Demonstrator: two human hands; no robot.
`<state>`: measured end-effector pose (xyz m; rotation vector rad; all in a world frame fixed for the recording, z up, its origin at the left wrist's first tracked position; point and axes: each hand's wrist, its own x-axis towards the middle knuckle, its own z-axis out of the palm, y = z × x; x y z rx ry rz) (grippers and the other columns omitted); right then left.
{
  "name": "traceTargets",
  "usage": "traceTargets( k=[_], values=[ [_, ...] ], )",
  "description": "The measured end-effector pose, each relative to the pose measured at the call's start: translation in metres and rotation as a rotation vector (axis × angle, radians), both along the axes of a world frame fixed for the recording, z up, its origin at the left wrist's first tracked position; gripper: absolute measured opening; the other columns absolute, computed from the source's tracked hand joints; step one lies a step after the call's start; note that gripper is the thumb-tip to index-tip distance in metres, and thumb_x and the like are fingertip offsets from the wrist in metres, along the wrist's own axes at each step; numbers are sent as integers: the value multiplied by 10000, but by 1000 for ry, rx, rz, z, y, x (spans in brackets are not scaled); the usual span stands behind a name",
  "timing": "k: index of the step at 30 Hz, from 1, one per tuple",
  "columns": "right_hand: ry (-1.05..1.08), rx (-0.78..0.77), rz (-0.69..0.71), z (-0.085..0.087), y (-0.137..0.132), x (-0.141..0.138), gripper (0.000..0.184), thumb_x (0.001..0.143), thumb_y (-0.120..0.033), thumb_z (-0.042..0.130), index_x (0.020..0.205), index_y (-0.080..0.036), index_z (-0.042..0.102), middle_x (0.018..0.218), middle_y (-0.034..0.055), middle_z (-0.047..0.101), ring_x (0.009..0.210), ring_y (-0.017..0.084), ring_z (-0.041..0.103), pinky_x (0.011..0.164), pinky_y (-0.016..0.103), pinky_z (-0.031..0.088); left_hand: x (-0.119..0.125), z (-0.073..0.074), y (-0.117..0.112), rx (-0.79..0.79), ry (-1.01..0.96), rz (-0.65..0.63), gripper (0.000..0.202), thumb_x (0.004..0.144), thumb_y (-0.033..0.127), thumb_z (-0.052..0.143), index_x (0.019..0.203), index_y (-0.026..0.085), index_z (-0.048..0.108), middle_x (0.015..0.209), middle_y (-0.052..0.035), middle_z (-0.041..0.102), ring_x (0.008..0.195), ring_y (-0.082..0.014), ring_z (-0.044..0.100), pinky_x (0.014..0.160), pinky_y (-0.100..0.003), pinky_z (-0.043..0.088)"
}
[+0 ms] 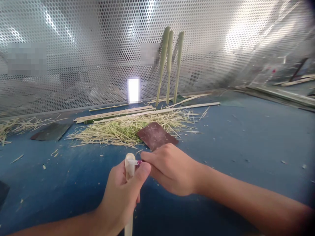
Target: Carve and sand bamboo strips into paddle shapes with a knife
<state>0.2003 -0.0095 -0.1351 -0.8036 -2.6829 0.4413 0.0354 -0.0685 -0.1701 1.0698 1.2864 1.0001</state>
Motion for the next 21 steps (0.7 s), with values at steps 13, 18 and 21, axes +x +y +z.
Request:
traceTargets(
  k=[13,18,21],
  values=[
    [295,-316,-55,-3,13,0,299,1006,-399,409,860,-177,546,677,-31,492,611,106,439,573,242,343,2,0,-1,-16,-272,-60,635,731,825,485,551,218,438,346,37,395,340,-90,362,341,-193,291],
    [236,-229,71,-5,12,3,392,1034,-452,301,754,-205,419,604,-52,399,535,99,359,528,251,275,-1,-4,-4,-35,-101,-138,582,713,762,616,618,213,447,325,65,405,290,-65,343,330,-175,265],
    [172,-209,148,-4,11,5,402,1046,-438,255,744,-210,392,579,-57,373,492,93,333,509,256,249,-2,-6,-6,-27,-71,-171,561,725,739,631,661,209,457,344,84,400,281,-51,328,326,-164,256]
  ],
)
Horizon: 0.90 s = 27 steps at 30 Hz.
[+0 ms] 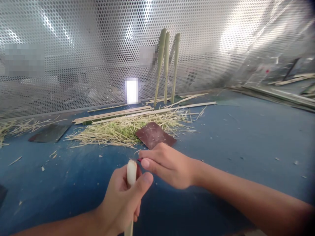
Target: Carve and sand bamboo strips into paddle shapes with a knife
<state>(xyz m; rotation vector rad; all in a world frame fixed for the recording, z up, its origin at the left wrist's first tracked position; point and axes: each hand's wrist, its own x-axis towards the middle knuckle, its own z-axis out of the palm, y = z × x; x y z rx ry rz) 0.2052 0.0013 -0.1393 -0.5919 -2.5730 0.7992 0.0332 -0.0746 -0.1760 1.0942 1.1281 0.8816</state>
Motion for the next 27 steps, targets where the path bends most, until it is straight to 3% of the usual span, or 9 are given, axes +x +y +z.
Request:
traceTargets(
  k=[12,19,24,27],
  values=[
    [-17,57,48,-1,1,2,440,1046,-463,238,741,-204,422,597,-41,405,513,102,364,529,251,275,0,-4,-4,16,-6,-54,550,803,731,548,655,202,531,337,73,374,317,-73,354,376,-203,296],
    [-85,181,42,4,0,4,496,1053,-458,194,727,-198,464,584,-25,448,509,114,356,527,265,259,2,7,-5,1,159,-53,532,794,730,546,652,222,475,387,77,362,334,-82,334,355,-212,250],
    [-282,359,-216,0,10,4,473,1040,-440,281,706,-191,504,586,-13,483,507,118,319,540,293,195,6,19,-19,216,316,9,503,786,584,643,529,214,419,440,50,315,416,-92,315,429,-262,226],
    [-189,349,-347,1,20,8,488,1042,-443,250,678,-199,464,580,-18,465,516,118,326,548,289,197,6,19,-21,197,277,-40,518,806,575,614,523,218,369,422,56,284,409,-89,269,435,-274,197]
  ],
)
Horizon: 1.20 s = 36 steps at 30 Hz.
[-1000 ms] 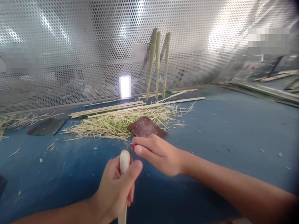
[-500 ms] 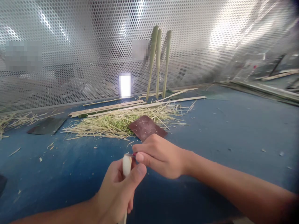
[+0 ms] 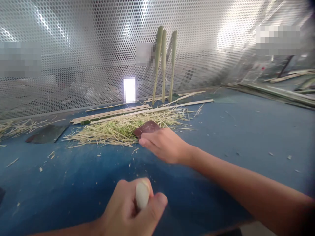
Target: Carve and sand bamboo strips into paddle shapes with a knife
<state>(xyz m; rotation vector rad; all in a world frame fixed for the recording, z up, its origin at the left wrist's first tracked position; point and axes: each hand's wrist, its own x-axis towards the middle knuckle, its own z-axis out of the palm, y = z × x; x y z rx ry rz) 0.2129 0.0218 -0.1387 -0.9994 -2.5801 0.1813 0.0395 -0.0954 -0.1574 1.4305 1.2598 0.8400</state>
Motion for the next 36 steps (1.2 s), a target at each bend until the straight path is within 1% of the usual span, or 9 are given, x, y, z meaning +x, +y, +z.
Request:
traceTargets(
  k=[4,9,14,18,24,26,29,32,36],
  values=[
    [200,-52,27,5,4,5,499,1045,-461,204,656,-215,398,561,-29,433,528,116,366,561,279,242,-4,-7,11,-193,-150,-4,335,894,484,468,673,235,427,383,79,333,387,-100,301,448,-235,284],
    [198,-40,61,0,-2,-1,304,979,-386,437,737,-203,461,582,-45,442,522,102,358,551,269,260,-10,-11,22,-197,-351,-136,206,825,305,390,637,228,422,353,64,356,397,-104,303,487,-228,298],
    [329,-353,180,-2,-10,-6,257,986,-364,449,962,-154,595,653,-34,529,562,94,440,545,227,336,-14,-20,33,-245,-399,-269,291,824,429,447,638,213,504,368,49,417,367,-96,339,474,-230,297],
    [378,-548,315,1,-15,-7,296,980,-381,480,932,-137,638,635,-37,515,559,86,418,521,210,340,-12,-24,41,-280,-273,-233,450,832,545,510,543,200,505,361,12,475,337,-97,412,413,-215,269],
    [470,-678,199,0,-18,-11,342,931,-463,555,805,-149,603,595,-49,474,546,87,403,507,218,336,0,-8,31,-361,-239,-51,505,790,631,586,558,188,523,352,24,480,336,-87,443,435,-211,356],
    [487,-670,184,-2,-16,-9,367,938,-492,528,809,-154,589,633,-40,482,572,92,422,533,228,354,4,-4,25,-419,-247,22,505,747,662,616,588,196,506,357,55,449,297,-68,369,368,-197,288],
    [462,-491,200,-5,-11,-4,390,988,-498,419,869,-159,571,684,-29,490,606,102,438,569,242,353,6,-4,22,-431,-292,131,527,679,696,655,602,214,457,351,102,357,264,-50,262,316,-194,206],
    [388,-330,286,-7,-7,0,382,1014,-487,345,890,-172,522,680,-32,480,596,109,426,575,252,324,4,-8,23,-358,-271,178,521,705,676,651,591,218,430,353,102,331,282,-56,290,333,-197,245],
    [285,-291,353,-7,-10,-1,351,1033,-441,302,854,-188,467,686,-29,462,591,114,402,578,258,302,-1,-8,25,-216,-158,155,533,766,633,619,535,204,402,391,62,382,363,-54,366,389,-182,314]
  ],
)
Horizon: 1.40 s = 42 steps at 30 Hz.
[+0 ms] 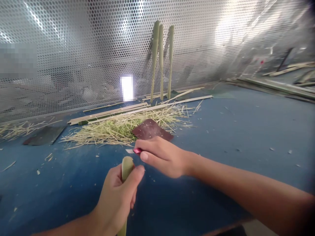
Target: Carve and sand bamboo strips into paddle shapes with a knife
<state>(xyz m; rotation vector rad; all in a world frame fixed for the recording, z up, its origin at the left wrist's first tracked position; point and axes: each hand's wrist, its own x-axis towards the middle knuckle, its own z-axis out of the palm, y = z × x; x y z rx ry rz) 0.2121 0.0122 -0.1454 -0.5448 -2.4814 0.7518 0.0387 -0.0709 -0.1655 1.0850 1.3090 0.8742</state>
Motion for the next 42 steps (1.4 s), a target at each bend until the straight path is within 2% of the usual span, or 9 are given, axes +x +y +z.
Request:
traceTargets(
  k=[5,12,21,28,33,36,39,42],
  values=[
    [-48,69,37,-1,-3,-3,323,1039,-388,321,829,-194,472,685,-21,488,588,115,418,576,252,296,-2,0,0,9,9,-27,505,752,658,620,613,208,440,408,80,371,347,-56,360,358,-175,306],
    [-79,155,-38,-4,-4,-6,318,1034,-392,348,792,-206,436,627,-38,467,531,106,388,536,257,249,-5,-7,-2,96,-65,-23,515,776,686,624,732,214,424,453,113,361,371,-32,306,357,-125,275],
    [-228,163,-142,6,-12,-7,338,1022,-377,335,739,-207,403,596,-29,472,505,102,391,519,272,206,-4,5,4,73,32,30,586,768,770,535,626,211,432,377,83,380,325,-56,353,340,-163,314],
    [-318,204,-200,12,-18,-10,263,973,-276,361,721,-208,389,571,-27,481,488,100,381,518,277,181,-5,-2,7,169,142,31,576,781,742,555,593,223,389,360,83,372,321,-61,318,355,-198,269],
    [-298,278,-262,5,-26,-14,281,984,-299,341,734,-202,423,577,-20,510,468,98,341,513,279,162,-3,4,7,153,142,36,616,751,750,562,510,226,348,322,65,346,301,-60,313,365,-215,251],
    [-243,324,-437,2,-20,-15,344,1014,-370,300,770,-197,471,616,-8,522,467,102,305,508,281,147,-1,9,2,53,101,33,656,699,807,543,464,233,329,304,57,313,285,-66,314,344,-216,251],
    [-147,281,-582,4,-6,-12,421,1037,-423,246,752,-201,462,601,-16,475,473,105,315,508,274,176,-2,9,-4,-3,74,-20,668,697,816,539,444,231,340,293,50,302,288,-69,321,334,-208,257],
    [-80,223,-476,7,4,-6,435,1042,-433,256,702,-211,411,571,-33,426,488,103,347,523,264,223,-3,6,-5,21,46,-27,651,682,801,593,499,222,356,321,64,332,302,-58,323,337,-187,276]
  ],
)
